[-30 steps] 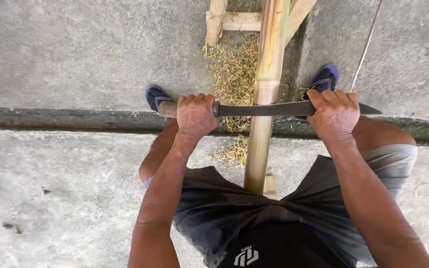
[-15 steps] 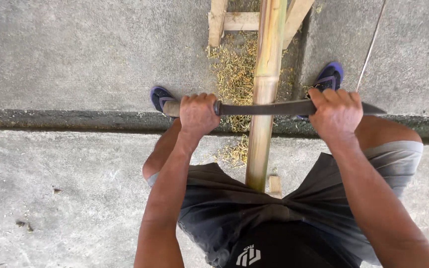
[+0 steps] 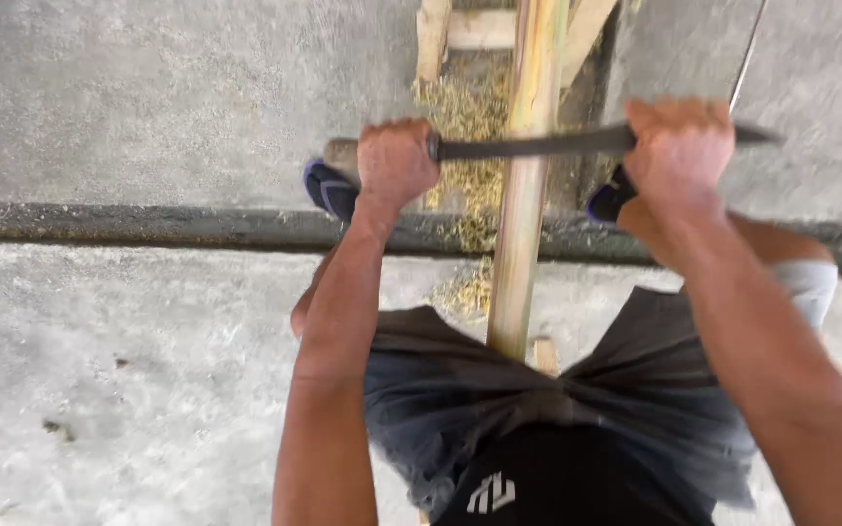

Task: The recorder is using a large knife to strip the outer bark or nodes from a bamboo pole.

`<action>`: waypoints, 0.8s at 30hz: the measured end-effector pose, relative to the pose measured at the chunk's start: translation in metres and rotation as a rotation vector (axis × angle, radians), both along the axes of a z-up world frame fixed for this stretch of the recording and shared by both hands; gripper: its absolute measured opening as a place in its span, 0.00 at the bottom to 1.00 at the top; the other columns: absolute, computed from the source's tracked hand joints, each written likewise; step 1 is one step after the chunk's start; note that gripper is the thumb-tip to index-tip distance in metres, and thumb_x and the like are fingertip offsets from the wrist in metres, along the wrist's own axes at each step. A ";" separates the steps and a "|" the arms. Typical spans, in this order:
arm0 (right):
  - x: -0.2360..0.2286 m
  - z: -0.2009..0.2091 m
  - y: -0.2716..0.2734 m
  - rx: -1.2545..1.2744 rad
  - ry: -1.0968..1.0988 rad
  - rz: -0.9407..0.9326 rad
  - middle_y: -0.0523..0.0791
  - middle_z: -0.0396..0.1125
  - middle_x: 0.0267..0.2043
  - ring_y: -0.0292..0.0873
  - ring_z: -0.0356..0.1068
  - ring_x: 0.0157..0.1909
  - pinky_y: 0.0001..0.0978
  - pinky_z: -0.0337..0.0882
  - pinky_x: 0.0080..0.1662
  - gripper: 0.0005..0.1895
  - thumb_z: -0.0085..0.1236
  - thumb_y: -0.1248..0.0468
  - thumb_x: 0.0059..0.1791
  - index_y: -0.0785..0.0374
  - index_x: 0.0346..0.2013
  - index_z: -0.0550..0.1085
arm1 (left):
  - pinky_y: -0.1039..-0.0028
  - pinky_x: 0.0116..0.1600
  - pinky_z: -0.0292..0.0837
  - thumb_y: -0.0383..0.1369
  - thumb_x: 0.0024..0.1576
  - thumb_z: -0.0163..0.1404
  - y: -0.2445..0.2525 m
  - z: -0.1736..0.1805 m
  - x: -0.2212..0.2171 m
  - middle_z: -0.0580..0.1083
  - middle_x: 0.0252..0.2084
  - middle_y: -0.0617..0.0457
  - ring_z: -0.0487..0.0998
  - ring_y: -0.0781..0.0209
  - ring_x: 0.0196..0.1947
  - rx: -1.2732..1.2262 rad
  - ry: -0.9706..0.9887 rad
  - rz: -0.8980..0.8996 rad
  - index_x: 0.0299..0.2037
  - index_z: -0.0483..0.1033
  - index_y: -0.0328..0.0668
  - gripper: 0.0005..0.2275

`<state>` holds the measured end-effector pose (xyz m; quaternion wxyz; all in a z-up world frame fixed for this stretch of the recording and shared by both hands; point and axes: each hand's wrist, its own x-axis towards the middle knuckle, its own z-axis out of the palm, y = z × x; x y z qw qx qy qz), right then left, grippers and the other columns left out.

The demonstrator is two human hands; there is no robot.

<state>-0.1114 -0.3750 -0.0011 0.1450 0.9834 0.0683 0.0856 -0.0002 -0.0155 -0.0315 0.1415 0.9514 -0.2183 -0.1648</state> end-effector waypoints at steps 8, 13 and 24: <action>0.049 0.037 -0.001 0.021 0.154 0.010 0.37 0.68 0.27 0.35 0.68 0.29 0.33 0.67 0.39 0.09 0.68 0.55 0.49 0.47 0.43 0.81 | 0.58 0.44 0.72 0.32 0.50 0.57 -0.007 0.001 0.027 0.77 0.31 0.49 0.78 0.56 0.30 -0.111 0.016 -0.036 0.38 0.82 0.49 0.07; 0.079 0.066 -0.020 0.161 0.321 0.030 0.40 0.70 0.32 0.39 0.70 0.30 0.40 0.71 0.39 0.19 0.69 0.47 0.41 0.47 0.43 0.82 | 0.65 0.43 0.78 0.35 0.48 0.61 -0.008 0.025 0.044 0.76 0.34 0.52 0.79 0.58 0.35 -0.009 0.389 0.044 0.42 0.80 0.54 0.12; 0.074 0.027 -0.024 0.580 0.299 -0.100 0.39 0.72 0.30 0.44 0.67 0.48 0.44 0.62 0.58 0.15 0.72 0.44 0.45 0.48 0.35 0.84 | 0.52 0.55 0.62 0.55 0.57 0.57 0.009 0.037 0.037 0.73 0.28 0.56 0.76 0.60 0.35 -0.099 0.181 -0.009 0.45 0.80 0.55 0.18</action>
